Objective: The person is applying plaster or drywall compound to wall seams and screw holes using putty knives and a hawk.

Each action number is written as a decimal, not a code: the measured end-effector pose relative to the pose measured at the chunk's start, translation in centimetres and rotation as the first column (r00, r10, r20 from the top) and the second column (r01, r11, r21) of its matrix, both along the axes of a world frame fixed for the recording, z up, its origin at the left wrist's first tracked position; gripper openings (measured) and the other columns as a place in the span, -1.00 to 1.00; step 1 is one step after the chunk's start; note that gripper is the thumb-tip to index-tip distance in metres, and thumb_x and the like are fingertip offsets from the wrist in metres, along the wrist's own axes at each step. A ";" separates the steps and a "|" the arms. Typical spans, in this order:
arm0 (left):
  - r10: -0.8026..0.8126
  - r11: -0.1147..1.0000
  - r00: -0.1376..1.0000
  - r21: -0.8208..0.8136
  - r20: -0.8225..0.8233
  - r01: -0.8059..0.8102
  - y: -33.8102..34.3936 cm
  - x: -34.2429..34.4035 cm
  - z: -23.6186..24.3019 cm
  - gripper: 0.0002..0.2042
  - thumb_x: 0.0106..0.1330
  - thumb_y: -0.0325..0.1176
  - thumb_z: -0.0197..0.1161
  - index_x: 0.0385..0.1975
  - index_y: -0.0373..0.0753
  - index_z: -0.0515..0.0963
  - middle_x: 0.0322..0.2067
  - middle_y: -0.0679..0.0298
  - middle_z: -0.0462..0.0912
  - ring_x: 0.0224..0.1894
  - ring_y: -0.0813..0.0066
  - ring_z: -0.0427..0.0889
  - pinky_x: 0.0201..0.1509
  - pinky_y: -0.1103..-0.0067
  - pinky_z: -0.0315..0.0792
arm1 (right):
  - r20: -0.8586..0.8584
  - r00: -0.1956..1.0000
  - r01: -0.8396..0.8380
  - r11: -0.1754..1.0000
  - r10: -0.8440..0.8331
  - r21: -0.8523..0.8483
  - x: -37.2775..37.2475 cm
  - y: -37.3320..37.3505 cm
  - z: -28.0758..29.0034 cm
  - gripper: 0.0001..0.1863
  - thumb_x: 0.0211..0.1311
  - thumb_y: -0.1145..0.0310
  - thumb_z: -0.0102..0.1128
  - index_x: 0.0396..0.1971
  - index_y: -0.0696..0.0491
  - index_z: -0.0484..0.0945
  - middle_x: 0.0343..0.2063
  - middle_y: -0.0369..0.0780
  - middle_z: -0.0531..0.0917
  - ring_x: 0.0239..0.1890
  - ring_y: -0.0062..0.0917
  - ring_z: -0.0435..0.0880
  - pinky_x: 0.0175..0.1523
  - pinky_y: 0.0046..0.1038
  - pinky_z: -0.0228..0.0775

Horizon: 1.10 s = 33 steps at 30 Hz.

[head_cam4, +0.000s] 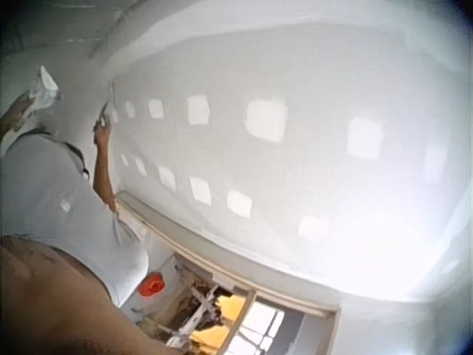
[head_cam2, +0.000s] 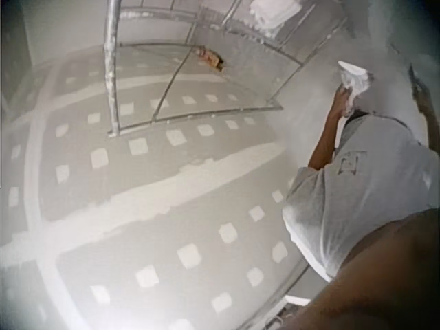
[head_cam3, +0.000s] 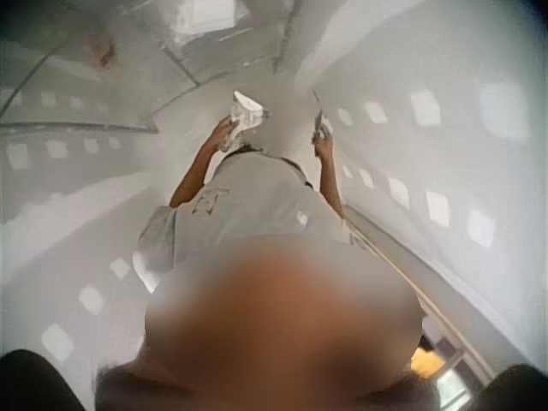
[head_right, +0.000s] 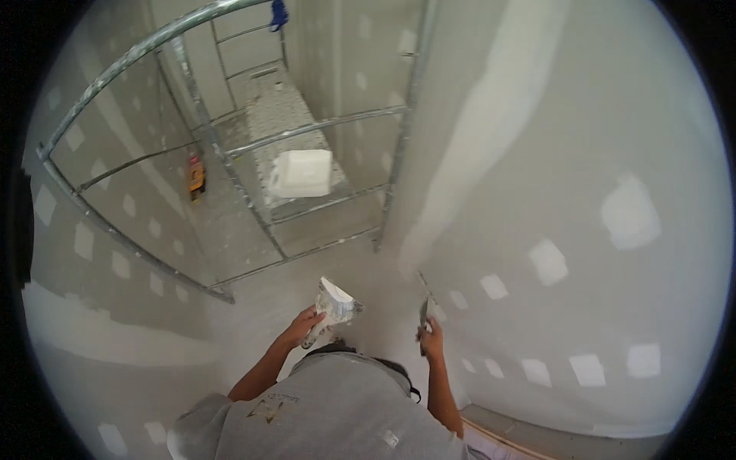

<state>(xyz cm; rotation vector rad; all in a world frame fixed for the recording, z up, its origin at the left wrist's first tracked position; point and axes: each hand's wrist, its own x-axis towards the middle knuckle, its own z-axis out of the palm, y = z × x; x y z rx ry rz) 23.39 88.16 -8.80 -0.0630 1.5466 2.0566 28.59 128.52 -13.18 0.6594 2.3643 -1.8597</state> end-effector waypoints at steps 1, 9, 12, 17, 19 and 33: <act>0.032 0.999 0.999 -0.010 0.010 -0.032 -2.1 -0.3 -0.1 -0.67 0.56 -0.29 0.07 0.23 -0.23 0.40 -0.12 0.32 0.66 -0.19 0.59 0.64 -0.11 0.59 0.51 | -0.012 0.993 -0.114 0.993 0.114 0.036 -3.8 -1.6 1.0 -0.57 0.31 0.54 0.14 0.18 0.21 0.45 -0.37 -0.25 0.60 -0.48 -0.54 0.60 -0.32 -0.44 0.52; 0.343 0.930 0.936 -0.108 -0.080 -0.350 -11.0 -2.1 1.1 -0.61 0.42 -0.48 0.19 0.22 -0.27 0.35 -0.08 0.21 0.67 -0.18 0.54 0.65 -0.15 0.56 0.50 | -0.237 0.795 -0.587 0.807 0.559 -0.066 -28.7 -16.0 6.3 -0.53 0.36 0.53 0.13 0.25 0.24 0.39 -0.33 -0.25 0.59 -0.40 -0.60 0.61 -0.27 -0.48 0.51; 0.419 0.896 0.906 -0.133 -0.059 -0.423 -11.8 -3.7 0.5 -0.59 0.39 -0.44 0.24 0.20 -0.35 0.36 -0.10 0.22 0.66 -0.06 0.45 0.64 0.00 0.50 0.49 | -0.333 0.666 -0.569 0.743 0.668 0.352 -38.5 -20.9 7.8 -0.51 0.32 0.53 0.12 0.26 0.15 0.42 -0.29 -0.08 0.67 -0.35 -0.29 0.68 -0.18 -0.33 0.53; 0.499 0.830 0.862 -0.235 -0.092 -0.506 -9.6 -7.3 1.4 -0.64 0.40 -0.53 0.20 0.16 -0.29 0.36 -0.11 0.18 0.69 -0.19 0.47 0.67 -0.15 0.52 0.52 | -0.106 0.511 -0.482 0.387 0.853 0.786 -54.9 -28.1 8.5 -0.59 0.28 0.49 0.03 0.14 0.08 0.54 -0.13 0.05 0.68 -0.05 -0.02 0.65 0.04 -0.07 0.46; 0.591 0.792 0.803 -0.133 -0.075 -0.595 -8.8 -10.1 2.2 -0.66 0.40 -0.53 0.19 0.13 -0.30 0.37 -0.12 0.17 0.69 -0.20 0.47 0.67 -0.15 0.51 0.52 | 0.028 0.417 -0.588 0.246 0.909 0.771 -60.2 -30.8 8.3 -0.60 0.30 0.46 0.02 0.13 0.09 0.54 -0.12 0.05 0.68 -0.05 -0.01 0.65 0.07 -0.06 0.45; 0.778 0.626 0.626 -0.007 -0.052 -0.779 -4.8 -22.2 -0.2 -0.58 0.34 -0.54 0.26 0.18 -0.36 0.37 -0.03 0.23 0.62 -0.08 0.53 0.59 -0.02 0.55 0.49 | 0.288 0.327 -0.751 0.063 0.900 0.657 -65.0 -34.2 5.2 -0.56 0.33 0.32 0.05 0.18 0.08 0.52 0.16 0.01 0.59 0.25 -0.07 0.50 0.32 -0.15 0.34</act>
